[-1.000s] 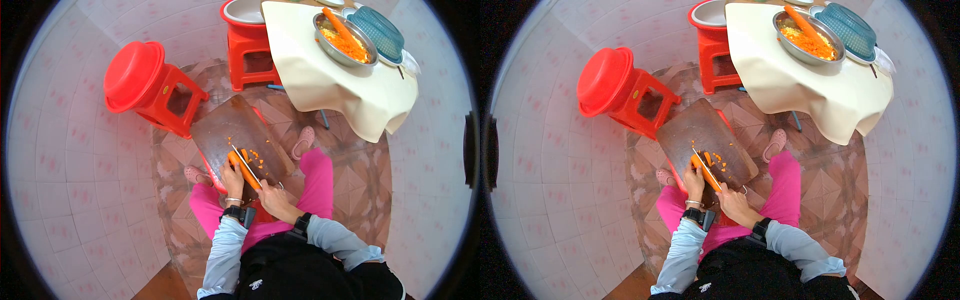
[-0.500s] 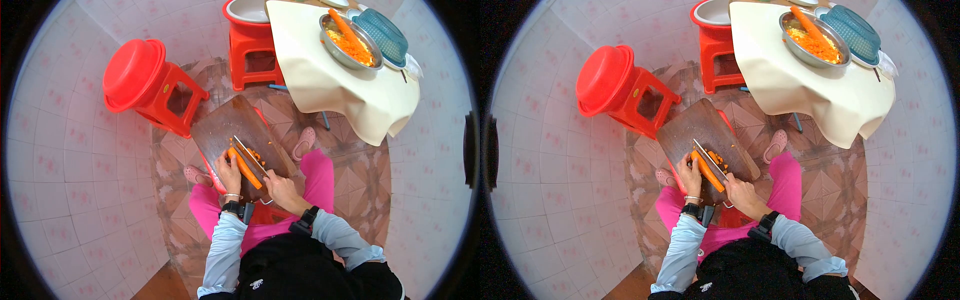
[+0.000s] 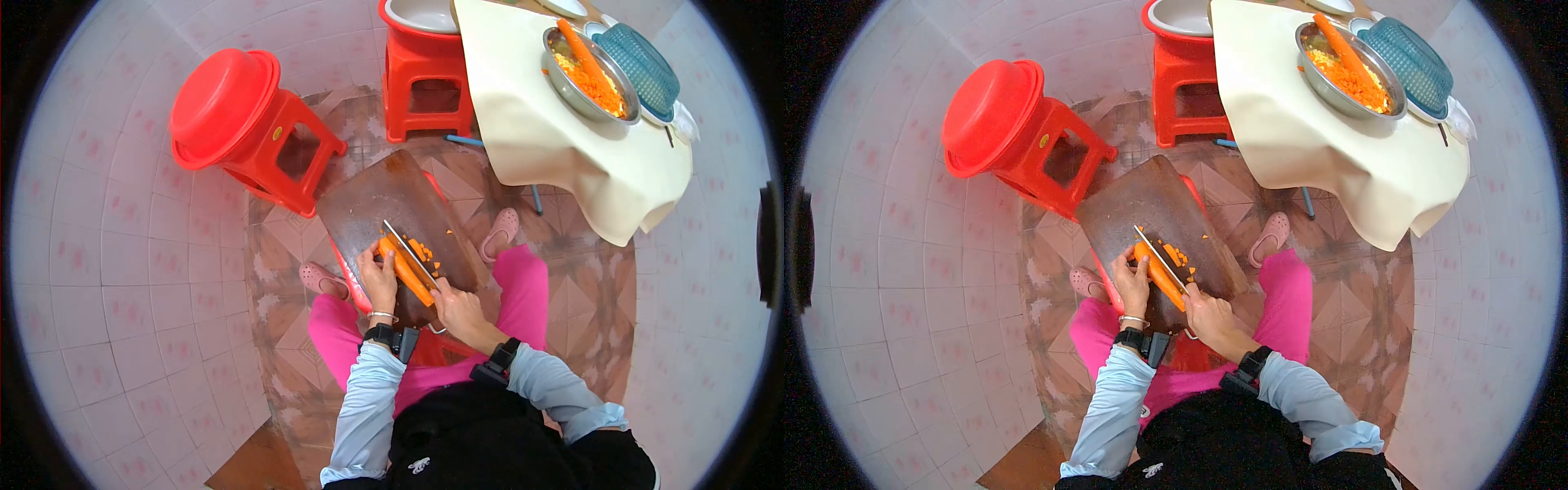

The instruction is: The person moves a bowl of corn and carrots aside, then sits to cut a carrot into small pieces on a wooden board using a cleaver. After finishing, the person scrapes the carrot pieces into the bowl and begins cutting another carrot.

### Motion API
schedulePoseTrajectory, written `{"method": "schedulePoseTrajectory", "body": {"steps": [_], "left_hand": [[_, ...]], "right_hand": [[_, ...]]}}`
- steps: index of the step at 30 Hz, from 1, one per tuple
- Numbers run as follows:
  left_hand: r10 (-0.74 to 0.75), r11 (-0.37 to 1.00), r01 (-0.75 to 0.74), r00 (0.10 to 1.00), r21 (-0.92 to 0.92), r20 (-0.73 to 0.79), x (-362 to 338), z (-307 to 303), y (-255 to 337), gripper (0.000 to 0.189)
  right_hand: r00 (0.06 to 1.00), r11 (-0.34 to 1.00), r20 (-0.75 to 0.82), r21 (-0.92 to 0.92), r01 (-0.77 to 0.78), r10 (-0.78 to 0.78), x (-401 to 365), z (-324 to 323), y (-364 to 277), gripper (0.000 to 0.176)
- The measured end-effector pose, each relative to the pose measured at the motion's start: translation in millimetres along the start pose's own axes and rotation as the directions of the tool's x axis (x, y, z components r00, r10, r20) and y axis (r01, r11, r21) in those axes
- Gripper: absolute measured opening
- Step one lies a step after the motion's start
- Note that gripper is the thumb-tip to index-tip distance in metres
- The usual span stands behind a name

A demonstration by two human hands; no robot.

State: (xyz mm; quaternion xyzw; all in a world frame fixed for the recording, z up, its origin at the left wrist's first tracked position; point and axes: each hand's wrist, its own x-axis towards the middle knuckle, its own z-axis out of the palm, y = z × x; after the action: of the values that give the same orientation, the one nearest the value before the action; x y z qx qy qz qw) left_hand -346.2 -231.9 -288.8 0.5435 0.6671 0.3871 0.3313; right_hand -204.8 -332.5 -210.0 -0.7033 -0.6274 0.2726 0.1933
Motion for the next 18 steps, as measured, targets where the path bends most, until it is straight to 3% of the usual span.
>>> {"method": "schedulePoseTrajectory", "body": {"steps": [2,8,10,18], "left_hand": [[0.041,0.999,-0.041,0.999,0.0,-0.014,-1.7,2.7,-7.5,0.034],[-0.021,0.999,0.021,1.0,-0.026,0.008,-1.5,-1.8,3.9,0.034],[0.043,0.999,-0.043,0.999,-0.024,-0.012,-1.6,-1.3,1.7,0.035],[0.026,1.0,-0.026,0.999,0.013,0.018,0.4,-5.9,5.7,0.036]], "right_hand": [[1.0,1.0,-0.011,0.006,0.015,-0.015,-0.5,-4.4,-1.9,0.018],[0.999,0.999,0.014,-0.019,0.049,-0.049,5.1,-7.7,-7.5,0.017],[0.999,1.0,0.033,-0.001,0.021,-0.021,3.6,-7.5,-8.1,0.017],[0.982,0.998,0.18,-0.026,-0.05,0.054,3.6,-19.1,-18.1,0.021]]}}
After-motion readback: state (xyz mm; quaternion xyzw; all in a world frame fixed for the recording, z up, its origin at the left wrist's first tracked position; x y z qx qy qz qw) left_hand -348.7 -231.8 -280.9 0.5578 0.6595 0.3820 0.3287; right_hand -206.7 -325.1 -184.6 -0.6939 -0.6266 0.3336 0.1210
